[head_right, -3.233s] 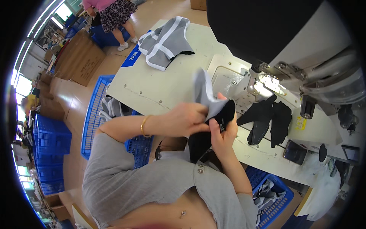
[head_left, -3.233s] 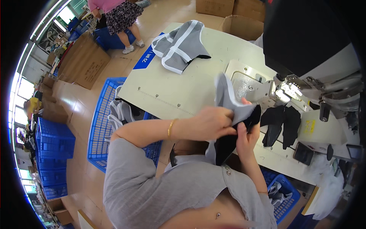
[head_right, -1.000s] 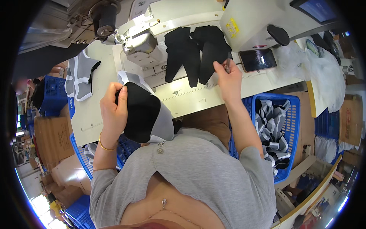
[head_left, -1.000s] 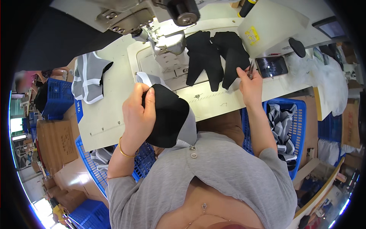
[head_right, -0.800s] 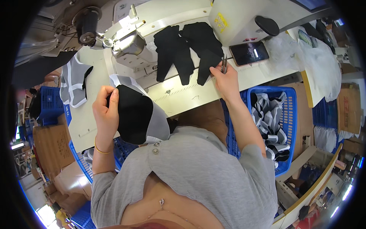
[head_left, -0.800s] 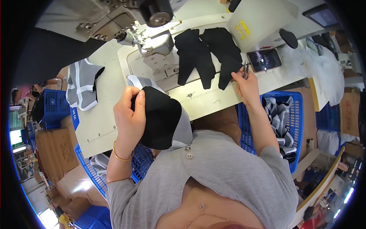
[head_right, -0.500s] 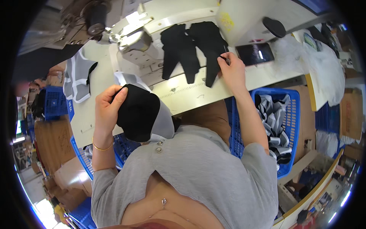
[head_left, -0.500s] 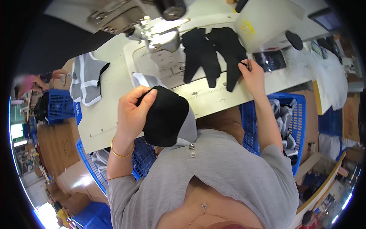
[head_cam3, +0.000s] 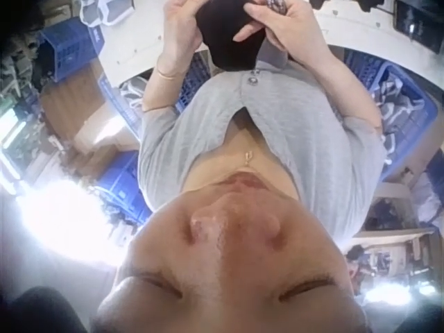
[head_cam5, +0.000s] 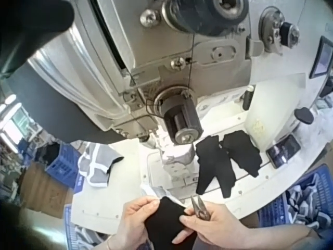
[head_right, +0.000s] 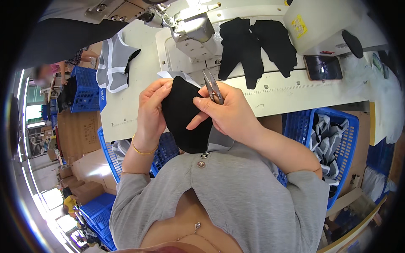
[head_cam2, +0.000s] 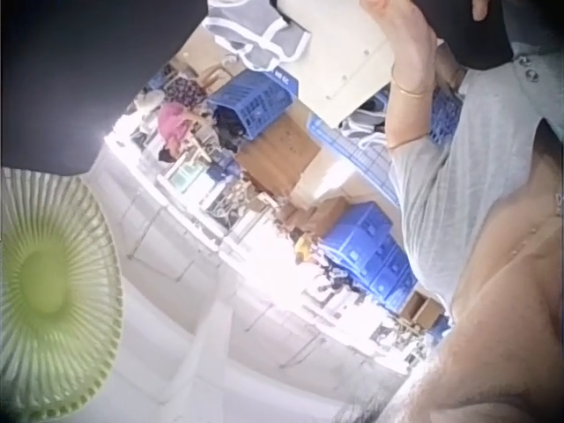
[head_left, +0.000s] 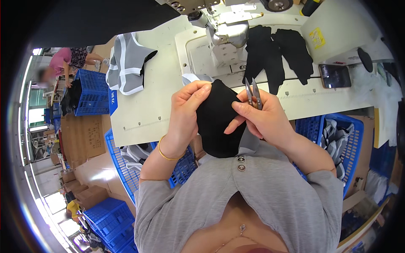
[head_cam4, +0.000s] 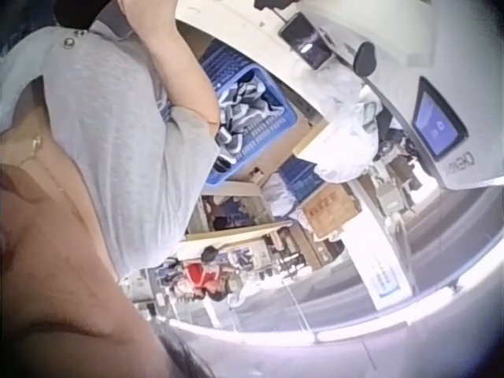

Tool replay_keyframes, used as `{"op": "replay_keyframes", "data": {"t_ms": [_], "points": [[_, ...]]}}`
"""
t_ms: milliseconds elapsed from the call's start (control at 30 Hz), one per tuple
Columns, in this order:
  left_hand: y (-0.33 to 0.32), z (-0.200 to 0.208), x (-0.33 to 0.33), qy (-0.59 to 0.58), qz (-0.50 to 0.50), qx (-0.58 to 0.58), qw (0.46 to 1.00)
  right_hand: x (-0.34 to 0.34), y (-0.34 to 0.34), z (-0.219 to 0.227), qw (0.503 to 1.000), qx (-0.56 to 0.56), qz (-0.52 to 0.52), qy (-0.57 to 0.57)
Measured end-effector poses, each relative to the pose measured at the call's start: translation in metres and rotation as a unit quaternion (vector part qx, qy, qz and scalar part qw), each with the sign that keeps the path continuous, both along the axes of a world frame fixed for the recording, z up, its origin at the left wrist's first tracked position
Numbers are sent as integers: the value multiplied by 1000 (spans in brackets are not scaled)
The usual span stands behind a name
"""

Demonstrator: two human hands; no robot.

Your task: Stitching and trimming pieces of shoe uppers using an industrial sewing machine.

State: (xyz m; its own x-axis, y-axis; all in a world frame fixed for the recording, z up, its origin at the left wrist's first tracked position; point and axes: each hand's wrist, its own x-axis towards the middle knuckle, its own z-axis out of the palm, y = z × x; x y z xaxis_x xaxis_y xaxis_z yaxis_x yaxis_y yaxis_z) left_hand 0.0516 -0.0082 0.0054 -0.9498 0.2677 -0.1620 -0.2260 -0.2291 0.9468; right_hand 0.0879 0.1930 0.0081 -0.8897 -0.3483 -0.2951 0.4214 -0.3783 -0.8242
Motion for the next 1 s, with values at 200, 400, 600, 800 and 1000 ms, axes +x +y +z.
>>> {"op": "replay_keyframes", "data": {"t_ms": [200,400,600,800,1000], "points": [[2,0,-1,-11,5,55,998,-5,0,1,998,51,14,15],[1,0,0,7,-1,1,1000,-5,2,3,996,84,22,21],[1,-2,0,14,12,-5,1000,-4,2,2,997,76,11,27],[2,-1,1,18,16,-1,1000,-3,2,2,995,88,12,39],[3,-2,2,30,17,-25,999,2,2,1,991,120,-7,51]]}}
